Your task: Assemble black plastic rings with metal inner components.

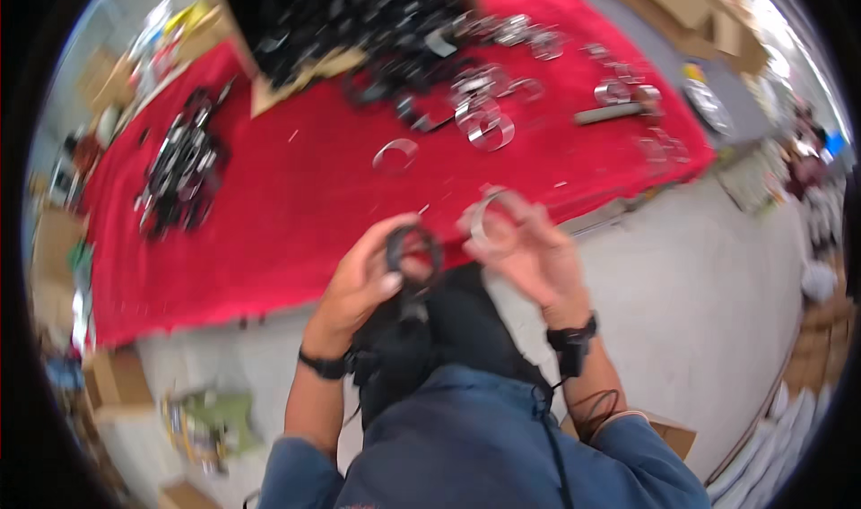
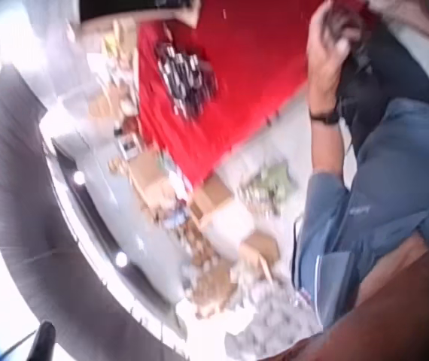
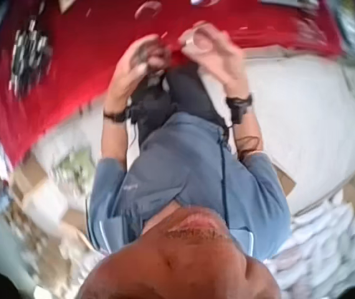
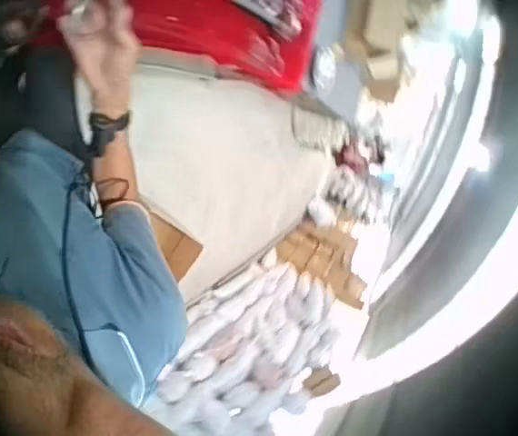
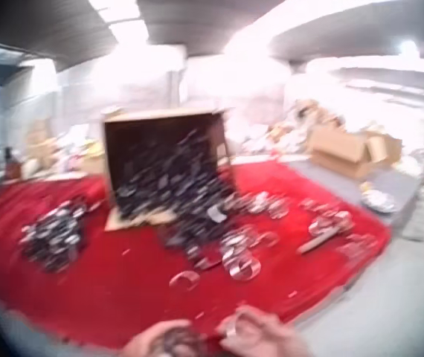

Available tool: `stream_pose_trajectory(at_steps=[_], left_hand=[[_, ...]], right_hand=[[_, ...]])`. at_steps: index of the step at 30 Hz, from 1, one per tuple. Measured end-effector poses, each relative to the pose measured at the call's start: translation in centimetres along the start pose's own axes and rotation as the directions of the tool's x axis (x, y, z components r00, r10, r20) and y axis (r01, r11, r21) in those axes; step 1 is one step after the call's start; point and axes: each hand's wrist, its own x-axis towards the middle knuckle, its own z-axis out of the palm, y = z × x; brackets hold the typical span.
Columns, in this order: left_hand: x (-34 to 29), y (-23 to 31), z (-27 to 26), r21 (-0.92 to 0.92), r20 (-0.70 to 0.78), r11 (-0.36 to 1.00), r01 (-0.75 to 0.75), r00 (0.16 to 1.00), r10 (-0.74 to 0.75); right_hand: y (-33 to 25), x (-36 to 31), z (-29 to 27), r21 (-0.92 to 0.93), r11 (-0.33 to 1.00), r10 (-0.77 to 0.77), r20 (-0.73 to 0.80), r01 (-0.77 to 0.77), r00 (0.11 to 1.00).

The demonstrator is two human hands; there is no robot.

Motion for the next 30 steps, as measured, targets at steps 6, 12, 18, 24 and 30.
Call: stream_pose_trajectory(at_steps=[6,12,18,24,30], left_hand=[[-2.2,0.4,0.5,-0.027,0.01,0.999,0.047,0.999,-0.047],[-4.1,0.1,0.5,-0.056,-0.045,0.997,0.06,0.997,-0.062],[-4.2,0.8,1.8,-0.081,-0.068,0.989,0.121,0.99,-0.127],[-4.1,-0.9,1.0,-0.041,-0.039,0.995,0.089,0.995,-0.09],[-3.9,-0.4,1.7,-0.006,-0.075,0.997,0.074,0.994,-0.075]], right_hand=[[1.4,0.8,-0.5,0.079,0.995,0.059,0.075,-0.065,0.995],[2.8,0.8,-0.9,0.207,0.963,0.148,0.139,-0.175,0.979],[2.4,-0.1,-0.1,-0.081,0.995,0.06,0.109,-0.052,0.992],[2.1,-0.1,1.8,-0.502,0.864,-0.044,0.008,0.042,0.999],[2.9,-0.3,3.7,-0.679,0.726,-0.052,0.107,0.111,0.993]])
